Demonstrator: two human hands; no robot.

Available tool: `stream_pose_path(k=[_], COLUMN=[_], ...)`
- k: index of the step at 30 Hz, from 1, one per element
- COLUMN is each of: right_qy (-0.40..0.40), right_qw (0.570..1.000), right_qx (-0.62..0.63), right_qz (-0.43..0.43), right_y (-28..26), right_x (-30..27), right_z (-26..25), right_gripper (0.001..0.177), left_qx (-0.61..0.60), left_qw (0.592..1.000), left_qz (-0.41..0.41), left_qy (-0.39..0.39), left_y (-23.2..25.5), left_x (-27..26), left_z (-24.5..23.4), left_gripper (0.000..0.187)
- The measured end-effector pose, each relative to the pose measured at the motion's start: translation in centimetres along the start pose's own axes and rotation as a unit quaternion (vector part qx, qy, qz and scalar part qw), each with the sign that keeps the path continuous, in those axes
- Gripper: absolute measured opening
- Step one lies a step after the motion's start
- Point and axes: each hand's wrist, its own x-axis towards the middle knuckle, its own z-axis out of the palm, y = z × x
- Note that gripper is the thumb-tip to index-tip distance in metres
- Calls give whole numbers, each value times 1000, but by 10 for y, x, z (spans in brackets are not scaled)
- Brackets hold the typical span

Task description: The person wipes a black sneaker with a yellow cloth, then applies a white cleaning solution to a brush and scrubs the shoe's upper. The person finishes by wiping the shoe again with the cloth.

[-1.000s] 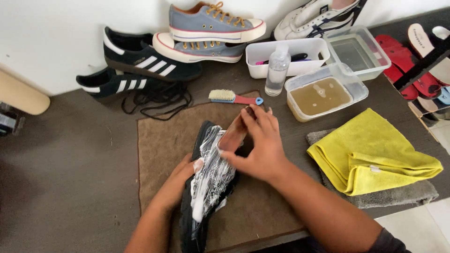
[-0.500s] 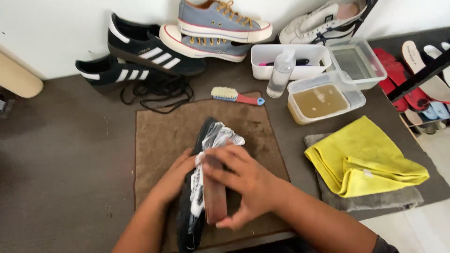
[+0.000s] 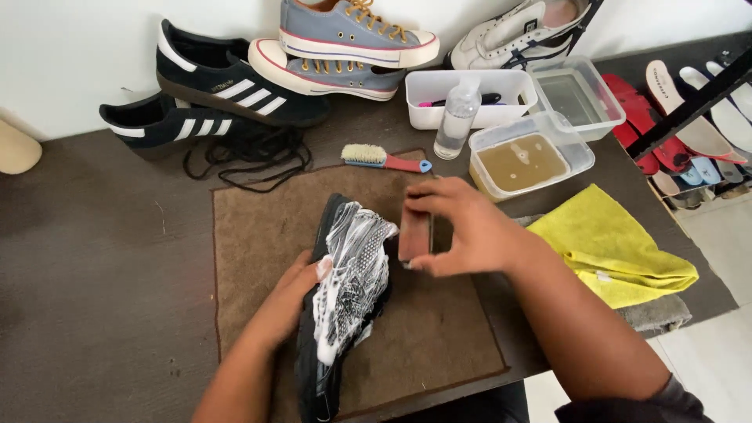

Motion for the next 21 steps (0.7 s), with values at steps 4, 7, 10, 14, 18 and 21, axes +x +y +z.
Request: stream_pose_path(k=[4, 7, 10, 14, 18, 21], right_qy=[-134, -278, -391, -370, -362, -361], right_qw=[980, 919, 845, 866, 885, 877], right_qx=[-105, -235, -334, -302, -279, -313], right_qz=[106, 149, 147, 146, 91, 44], right_y=[3, -4, -8, -3, 28, 33], right_x=[26, 50, 75, 96, 101, 103], right_z=[-13, -10, -3, 5, 29, 33], right_gripper=[80, 70, 63, 83, 100, 108], left_qx=[66, 52, 48, 53, 23, 8], left_qw=[997, 998, 998, 997, 995, 998], left_qz=[-28, -32, -24, -40, -82, -44], left_qy=[26, 15, 13, 51, 60, 41], left_y=[-8, 5, -5, -12, 3, 5], left_x=[12, -2, 9, 13, -2, -2], left_z=[-8, -1, -5, -7, 1, 3], left_gripper=[115, 105, 104, 113, 109, 106])
